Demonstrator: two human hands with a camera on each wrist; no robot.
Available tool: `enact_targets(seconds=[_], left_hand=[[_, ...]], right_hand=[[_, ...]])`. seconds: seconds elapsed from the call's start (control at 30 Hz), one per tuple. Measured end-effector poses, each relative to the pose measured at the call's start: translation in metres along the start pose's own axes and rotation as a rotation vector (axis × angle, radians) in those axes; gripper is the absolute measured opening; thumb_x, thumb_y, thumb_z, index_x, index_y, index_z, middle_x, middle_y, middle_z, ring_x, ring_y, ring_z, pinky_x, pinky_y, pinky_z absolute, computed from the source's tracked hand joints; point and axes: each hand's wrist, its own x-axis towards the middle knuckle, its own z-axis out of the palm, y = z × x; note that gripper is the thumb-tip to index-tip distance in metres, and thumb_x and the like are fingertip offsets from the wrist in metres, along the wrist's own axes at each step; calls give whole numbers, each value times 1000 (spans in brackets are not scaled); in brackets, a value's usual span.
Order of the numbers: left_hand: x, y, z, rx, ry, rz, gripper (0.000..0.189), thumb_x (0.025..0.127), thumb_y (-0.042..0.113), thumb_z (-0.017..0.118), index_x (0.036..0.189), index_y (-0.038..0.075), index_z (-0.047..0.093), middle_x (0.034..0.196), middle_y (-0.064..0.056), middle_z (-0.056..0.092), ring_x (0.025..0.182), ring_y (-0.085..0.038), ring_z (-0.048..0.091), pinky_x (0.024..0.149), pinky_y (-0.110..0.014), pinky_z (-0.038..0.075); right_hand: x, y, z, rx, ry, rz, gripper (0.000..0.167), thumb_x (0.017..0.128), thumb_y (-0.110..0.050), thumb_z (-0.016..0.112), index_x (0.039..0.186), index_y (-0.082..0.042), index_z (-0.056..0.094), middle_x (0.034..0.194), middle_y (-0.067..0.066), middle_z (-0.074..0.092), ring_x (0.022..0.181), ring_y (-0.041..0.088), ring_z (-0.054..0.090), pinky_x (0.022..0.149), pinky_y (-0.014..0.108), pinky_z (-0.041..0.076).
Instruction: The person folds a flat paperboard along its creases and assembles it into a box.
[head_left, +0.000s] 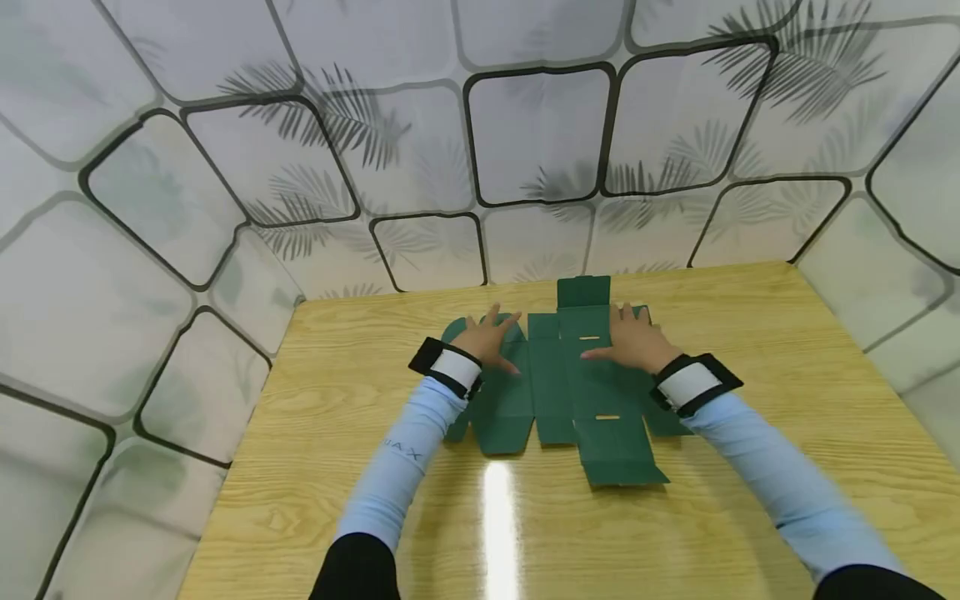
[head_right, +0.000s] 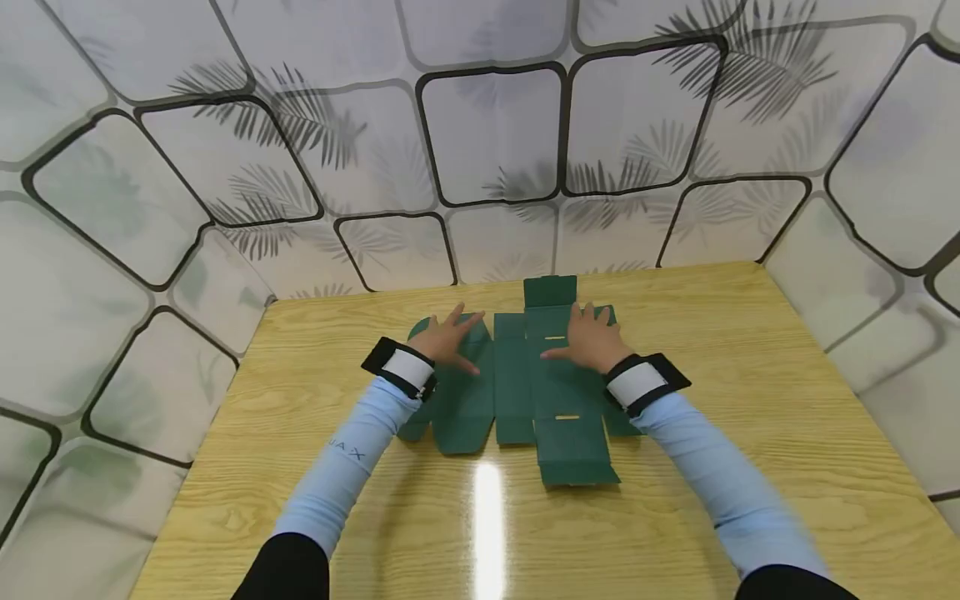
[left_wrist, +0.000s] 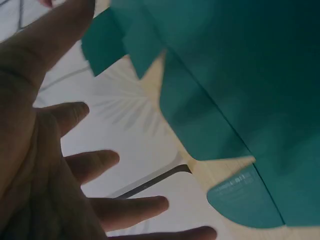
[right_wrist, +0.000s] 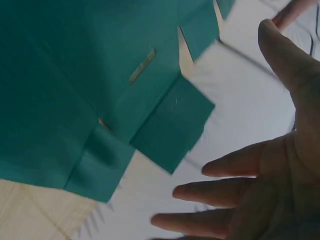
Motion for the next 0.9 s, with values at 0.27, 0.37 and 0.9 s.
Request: enact_targets(seconds=[0.27,0.37,0.9], left_hand=[[-5,-7,16,232,-123,-36,104,70,20,87,153,35,26,162,-7,16,131,-46,44,85,-40,55],[-8,-8,24,246,-110,-36,109,66,19,90,153,36,26,162,-6,17,134,-47,39,81,-40,56],[-38,5,67,507,-45,281,127,58,82,67,157,27,11,164,-1,5,149,-38,9,113,-54,29]], right_hand=[[-11,-14,32,-64,-223,-57,128,69,-60,79,147,18,13,146,48,13,127,70,22,97,67,38],[-11,-15,38,-83,-240,-42,132,63,-57,84,146,18,15,144,50,14,126,71,23,97,68,38],[18,-6,25,-236,-311,-164,129,53,-37,94,155,-12,20,159,25,13,131,70,13,104,77,13]])
